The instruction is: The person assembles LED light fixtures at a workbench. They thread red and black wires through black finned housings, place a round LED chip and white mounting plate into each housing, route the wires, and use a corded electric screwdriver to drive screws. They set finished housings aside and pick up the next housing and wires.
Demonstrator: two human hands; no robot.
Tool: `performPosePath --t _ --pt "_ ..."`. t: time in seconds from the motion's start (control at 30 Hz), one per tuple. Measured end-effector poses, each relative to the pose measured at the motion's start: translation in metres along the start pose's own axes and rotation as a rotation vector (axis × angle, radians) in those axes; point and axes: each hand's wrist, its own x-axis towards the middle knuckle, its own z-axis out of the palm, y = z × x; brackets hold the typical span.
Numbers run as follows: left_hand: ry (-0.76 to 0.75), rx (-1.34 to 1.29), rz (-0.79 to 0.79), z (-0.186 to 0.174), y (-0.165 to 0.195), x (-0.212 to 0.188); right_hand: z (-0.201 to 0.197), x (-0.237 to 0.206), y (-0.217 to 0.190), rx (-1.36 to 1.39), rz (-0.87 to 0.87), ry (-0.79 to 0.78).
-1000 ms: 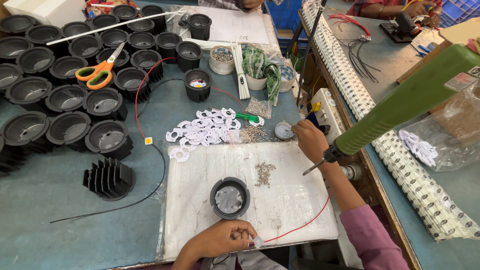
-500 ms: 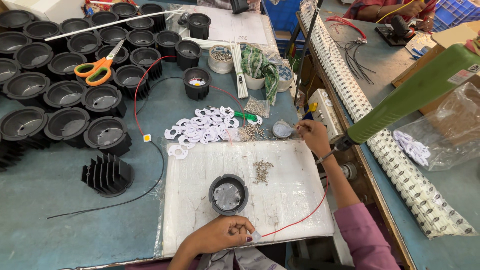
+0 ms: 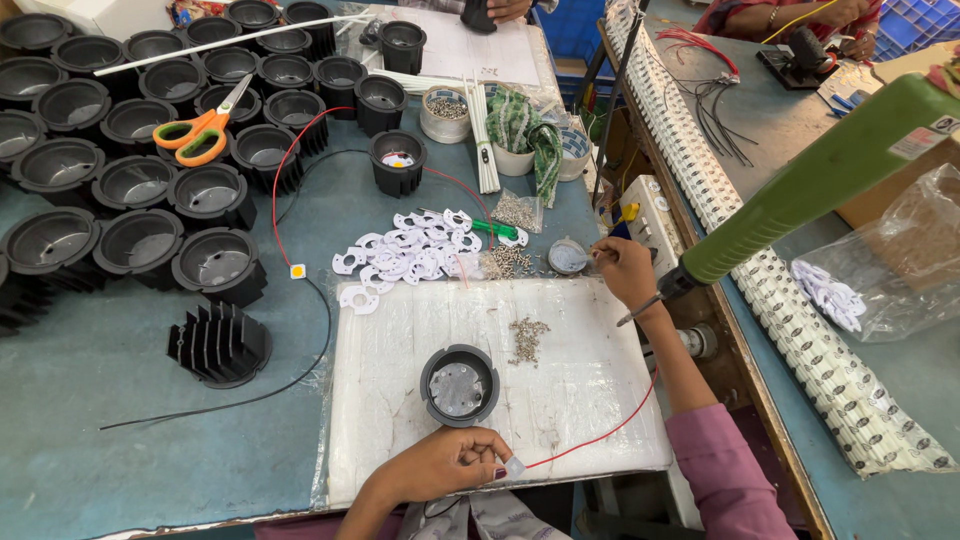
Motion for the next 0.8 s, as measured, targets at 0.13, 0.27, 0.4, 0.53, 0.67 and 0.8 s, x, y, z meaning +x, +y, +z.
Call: performPosePath --t 0.13,0.27,0.4,0.53,0.67,0.8 --pt "-0.009 -0.013 0.022 0.002 0.001 0.000 -0.001 -0.001 -0.006 -0.015 -0.018 -0.031" --pt "-0.010 -0.028 0.014 0.001 0.001 0.001 0.000 -0.001 -0.009 -0.031 -0.033 -0.091" --pt "-0.004 -0.023 0.013 0.002 -0.002 0.000 0.002 0.002 -0.002 -0.072 -0.037 -0.134" --pt "-0.004 -0.021 0.000 0.001 -0.004 -0.001 0.005 0.008 0.009 0.042 0.094 -0.219" --pt "0.010 0.015 0.010 0.000 -0.005 -0.003 0.006 0.010 0.016 0.315 0.260 -0.258" --pt "0.009 -0.003 0.047 0.001 -0.005 -0.004 0.004 0.006 0.013 0.468 0.333 -0.211"
